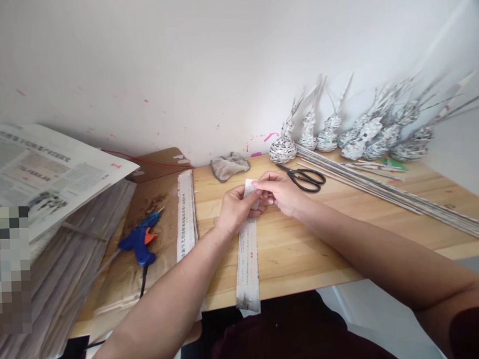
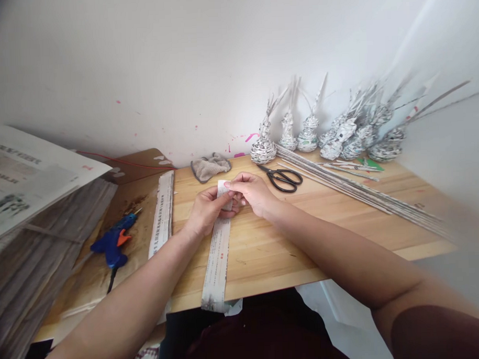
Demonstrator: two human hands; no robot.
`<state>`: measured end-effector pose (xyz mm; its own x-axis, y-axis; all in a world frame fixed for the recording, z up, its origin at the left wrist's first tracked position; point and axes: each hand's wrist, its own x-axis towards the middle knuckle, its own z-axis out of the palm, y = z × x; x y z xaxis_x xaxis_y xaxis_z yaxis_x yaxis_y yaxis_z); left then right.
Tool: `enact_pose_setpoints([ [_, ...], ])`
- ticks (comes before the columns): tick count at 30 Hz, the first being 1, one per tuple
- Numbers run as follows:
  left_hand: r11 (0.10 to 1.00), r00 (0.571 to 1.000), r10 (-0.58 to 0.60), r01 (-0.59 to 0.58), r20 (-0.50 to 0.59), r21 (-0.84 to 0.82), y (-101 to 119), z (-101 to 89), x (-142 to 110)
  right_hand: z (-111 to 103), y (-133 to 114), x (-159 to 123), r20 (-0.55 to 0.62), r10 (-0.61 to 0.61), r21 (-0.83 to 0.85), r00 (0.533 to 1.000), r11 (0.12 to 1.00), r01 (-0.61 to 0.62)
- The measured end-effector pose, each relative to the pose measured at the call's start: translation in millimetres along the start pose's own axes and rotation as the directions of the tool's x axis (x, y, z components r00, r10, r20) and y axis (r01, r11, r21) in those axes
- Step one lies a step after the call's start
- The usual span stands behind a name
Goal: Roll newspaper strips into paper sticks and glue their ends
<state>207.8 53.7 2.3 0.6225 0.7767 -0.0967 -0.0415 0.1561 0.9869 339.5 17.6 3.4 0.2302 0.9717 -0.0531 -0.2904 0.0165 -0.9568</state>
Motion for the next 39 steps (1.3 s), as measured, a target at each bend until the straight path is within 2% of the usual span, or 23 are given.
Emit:
enact_pose_setpoints([
  [3,0.998,0.999,-0.051,0.050,-0.012,-0.029,0.2,-1.1,2.1,-2.2,-2.6,1.3,-0.019,0.018,0.022,1.000,1.000,-0.017],
  [6,0.996,0.998,-0.054,0.051,-0.032,-0.078,0.5,-3.6,4.8,-6.2,-7.8,3.4,-0.032,0.038,-0.016,0.999,0.999,-0.038],
  [10,0.993,0.999,-0.038,0.035,-0.027,-0.109,0.5,-6.8,6.6,-9.4,-11.7,3.5,0.061,0.056,-0.176,0.997,0.983,-0.045],
  [13,0.994,0.999,-0.037,0.036,-0.003,-0.103,-0.5,-7.5,6.6,-8.0,-11.1,1.6,0.082,0.050,-0.218,0.995,0.975,-0.031],
  [19,0.998,0.999,-0.043,0.044,0.014,-0.054,-1.9,-5.0,5.9,-5.1,-6.5,2.3,0.041,0.027,-0.148,0.999,0.989,-0.021],
  [27,0.998,0.996,-0.012,0.016,0.084,-0.053,-5.0,-4.3,6.3,-4.4,-9.0,2.7,0.017,0.079,-0.057,0.997,0.995,-0.078],
  [34,1.000,0.998,-0.027,0.026,0.053,0.004,-3.3,-1.3,3.4,-5.2,-6.5,2.3,0.051,0.101,-0.082,0.994,0.992,-0.097],
  [39,0.999,0.999,-0.034,0.035,0.040,-0.026,-2.5,-0.4,1.8,-2.7,-3.4,1.3,0.010,0.071,-0.112,0.997,0.991,-0.069],
])
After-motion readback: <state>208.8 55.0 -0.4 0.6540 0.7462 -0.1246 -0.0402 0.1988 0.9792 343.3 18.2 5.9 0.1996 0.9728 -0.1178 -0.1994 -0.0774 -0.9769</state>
